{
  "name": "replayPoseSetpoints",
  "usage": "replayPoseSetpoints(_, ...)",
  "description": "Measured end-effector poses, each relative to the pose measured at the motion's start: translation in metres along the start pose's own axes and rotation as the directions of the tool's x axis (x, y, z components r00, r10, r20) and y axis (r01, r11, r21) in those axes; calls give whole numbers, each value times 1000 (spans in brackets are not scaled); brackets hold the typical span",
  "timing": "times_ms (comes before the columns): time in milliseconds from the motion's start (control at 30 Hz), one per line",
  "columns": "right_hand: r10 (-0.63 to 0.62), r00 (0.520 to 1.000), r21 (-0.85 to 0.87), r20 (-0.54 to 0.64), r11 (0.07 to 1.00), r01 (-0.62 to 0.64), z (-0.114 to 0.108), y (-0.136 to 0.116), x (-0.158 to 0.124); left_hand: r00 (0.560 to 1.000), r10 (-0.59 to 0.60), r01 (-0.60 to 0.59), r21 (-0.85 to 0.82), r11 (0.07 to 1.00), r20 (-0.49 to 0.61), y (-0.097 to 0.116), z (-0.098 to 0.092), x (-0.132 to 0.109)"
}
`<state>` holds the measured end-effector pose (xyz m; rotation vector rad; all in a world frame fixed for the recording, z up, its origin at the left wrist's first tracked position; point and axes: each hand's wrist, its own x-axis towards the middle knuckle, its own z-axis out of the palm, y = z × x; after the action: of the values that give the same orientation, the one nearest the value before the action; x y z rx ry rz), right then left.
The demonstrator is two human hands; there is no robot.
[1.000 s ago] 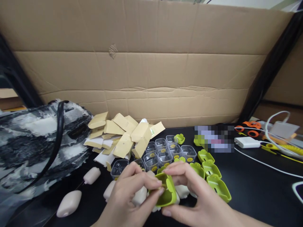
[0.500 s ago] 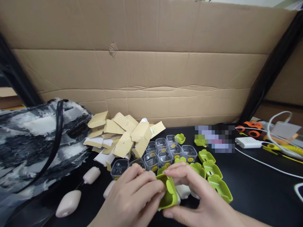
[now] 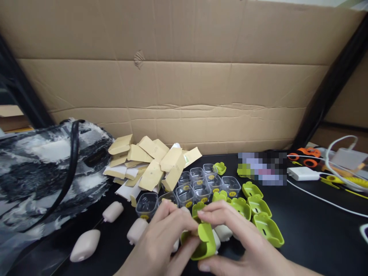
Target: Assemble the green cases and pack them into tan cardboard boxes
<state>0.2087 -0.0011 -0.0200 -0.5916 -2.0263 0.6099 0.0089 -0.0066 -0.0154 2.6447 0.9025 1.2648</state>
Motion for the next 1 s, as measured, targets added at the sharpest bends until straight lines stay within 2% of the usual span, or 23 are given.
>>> replayPoseSetpoints(100, 40, 999, -7, -32, 999, -40, -2, -1, 1, 999, 27, -26, -23, 999, 23, 3, -4, 7)
replayPoseSetpoints(233, 75, 993, -7, -87, 997, -76, -4, -1, 2, 999, 1, 2, -62, 998, 47, 7, -9, 13)
replayPoseSetpoints(467, 33, 998, 4, -52, 999, -33, -2, -2, 2, 999, 17, -16, -22, 1000, 50, 8, -6, 11)
replayPoseSetpoints(533, 58, 997, 17, -46, 998, -58, -2, -3, 1, 997, 18, -17, -8, 1000, 71, 9, -7, 12)
replayPoseSetpoints(633, 187, 982, 144, -29, 973, -181, -3, -2, 0, 998, 8, -7, -10, 1000, 62, 9, -9, 11)
replayPoseSetpoints(733, 314, 949, 375, 38, 876, -304, -3, -1, -1, 998, -58, 57, 32, 998, 22, 9, -12, 8)
replayPoseSetpoints(800, 340, 939, 466, 43, 825, -320, -2, 0, -1, 996, -85, 85, 1, 996, 32, 9, -13, 8)
replayPoseSetpoints(900, 363, 932, 509, -7, 803, -309, -1, -1, 0, 995, -80, 87, -122, 989, 59, 9, -13, 9)
replayPoseSetpoints(1000, 384, 921, 438, 59, 819, -370, -4, -1, 4, 995, -91, 97, -156, 983, 43, 9, -14, 10)
